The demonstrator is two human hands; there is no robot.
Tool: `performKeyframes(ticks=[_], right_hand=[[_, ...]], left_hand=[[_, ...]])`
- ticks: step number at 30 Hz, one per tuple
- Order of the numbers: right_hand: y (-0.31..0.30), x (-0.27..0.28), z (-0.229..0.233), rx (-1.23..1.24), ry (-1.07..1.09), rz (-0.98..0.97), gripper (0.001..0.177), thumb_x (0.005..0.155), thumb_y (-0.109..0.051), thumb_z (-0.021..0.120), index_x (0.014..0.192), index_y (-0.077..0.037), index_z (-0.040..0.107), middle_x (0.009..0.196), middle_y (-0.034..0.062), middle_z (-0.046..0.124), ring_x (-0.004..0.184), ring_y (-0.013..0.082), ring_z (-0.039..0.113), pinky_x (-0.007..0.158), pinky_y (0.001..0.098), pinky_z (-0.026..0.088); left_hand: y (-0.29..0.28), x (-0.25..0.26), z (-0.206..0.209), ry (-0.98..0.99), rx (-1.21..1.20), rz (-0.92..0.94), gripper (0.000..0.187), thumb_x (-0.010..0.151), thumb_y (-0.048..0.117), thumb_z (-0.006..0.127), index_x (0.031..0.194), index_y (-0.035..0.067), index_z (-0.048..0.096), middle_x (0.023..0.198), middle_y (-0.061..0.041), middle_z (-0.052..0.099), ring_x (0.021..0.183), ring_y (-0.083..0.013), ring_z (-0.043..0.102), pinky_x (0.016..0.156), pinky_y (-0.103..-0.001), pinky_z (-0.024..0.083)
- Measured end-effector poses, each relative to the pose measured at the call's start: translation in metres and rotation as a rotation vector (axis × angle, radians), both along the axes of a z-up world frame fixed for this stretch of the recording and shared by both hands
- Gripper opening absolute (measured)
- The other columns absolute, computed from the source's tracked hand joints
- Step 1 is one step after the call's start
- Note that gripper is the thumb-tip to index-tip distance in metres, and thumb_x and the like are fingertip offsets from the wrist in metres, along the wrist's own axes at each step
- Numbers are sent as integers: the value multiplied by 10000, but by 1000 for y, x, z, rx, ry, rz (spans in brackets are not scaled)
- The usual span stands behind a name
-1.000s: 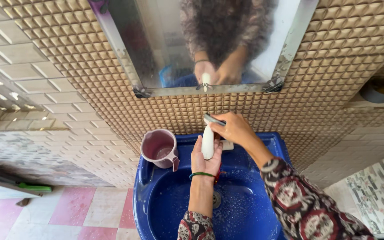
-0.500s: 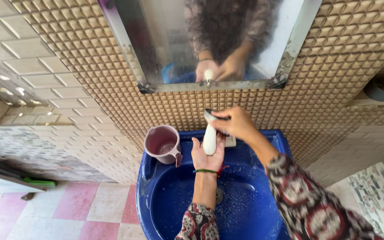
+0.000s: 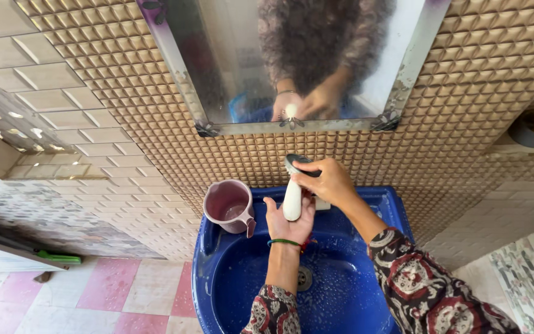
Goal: The person scrubs a blue bathroom sink and the adjacent tiled wall using a small scrubbing pad and a pink cup to pour water. They repeatedly rinse the pad and wipe the sink basin, faucet, and wall tiles.
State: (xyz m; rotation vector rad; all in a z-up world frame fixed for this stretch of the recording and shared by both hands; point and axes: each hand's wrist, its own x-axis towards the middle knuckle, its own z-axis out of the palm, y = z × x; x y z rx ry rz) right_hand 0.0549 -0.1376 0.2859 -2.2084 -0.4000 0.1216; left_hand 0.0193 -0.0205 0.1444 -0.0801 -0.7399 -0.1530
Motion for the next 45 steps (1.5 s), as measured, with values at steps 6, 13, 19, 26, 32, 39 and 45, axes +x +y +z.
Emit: performKeyframes(ticks=[6,13,19,26,32,39,45], right_hand=[[-3,-83,-14,-173,-827,111,252,786,-427,762,980,-296,854,1332,271,621,1158,434,577,917,538,447],[16,-22,28,-520,-241,59,307,822,-462,722,1114,-390,785,1032,102,782,981,328,696,884,511,516],[49,6,35,-808,-355,38,265,866,-346,713,1027,-156,805,1015,131,763,981,320,706,802,543,531],[52,-92,-8,-958,-939,203,309,898,-421,609,919,-207,831,1307,271,622,1187,441,538,888,593,406],[42,13,26,-526,-94,73,344,738,-416,782,1076,-364,811,1098,58,796,974,237,740,875,411,567],[16,51,6,-328,-164,222,417,662,-430,860,1027,-229,850,945,88,797,848,265,758,844,388,570],[1,99,-53,-332,15,204,459,788,-544,783,1128,-235,793,881,147,790,752,253,736,727,376,587]], left_hand=[[4,-5,12,769,255,208,912,1003,701,182,1464,-33,465,1458,-236,552,1347,-382,523,1165,-489,416],[-2,-27,32,921,187,95,994,939,779,157,1459,-15,451,1443,-218,544,1333,-373,528,1126,-494,406],[-9,-21,25,978,52,117,1044,967,780,157,1519,-73,397,1482,-241,494,1357,-385,479,1147,-508,380],[11,-23,2,724,238,226,798,1000,655,222,1506,82,452,1512,-139,523,1361,-332,517,1144,-477,409],[26,-24,10,673,310,55,713,1039,584,379,1355,-32,551,1245,-150,668,1071,-247,687,930,-350,557],[18,-17,24,807,774,206,406,1000,202,635,1334,-23,579,1155,-68,690,968,-122,679,857,-270,563],[21,3,31,706,1565,519,358,885,156,790,1163,-64,738,958,-40,752,814,-110,682,725,-253,550]])
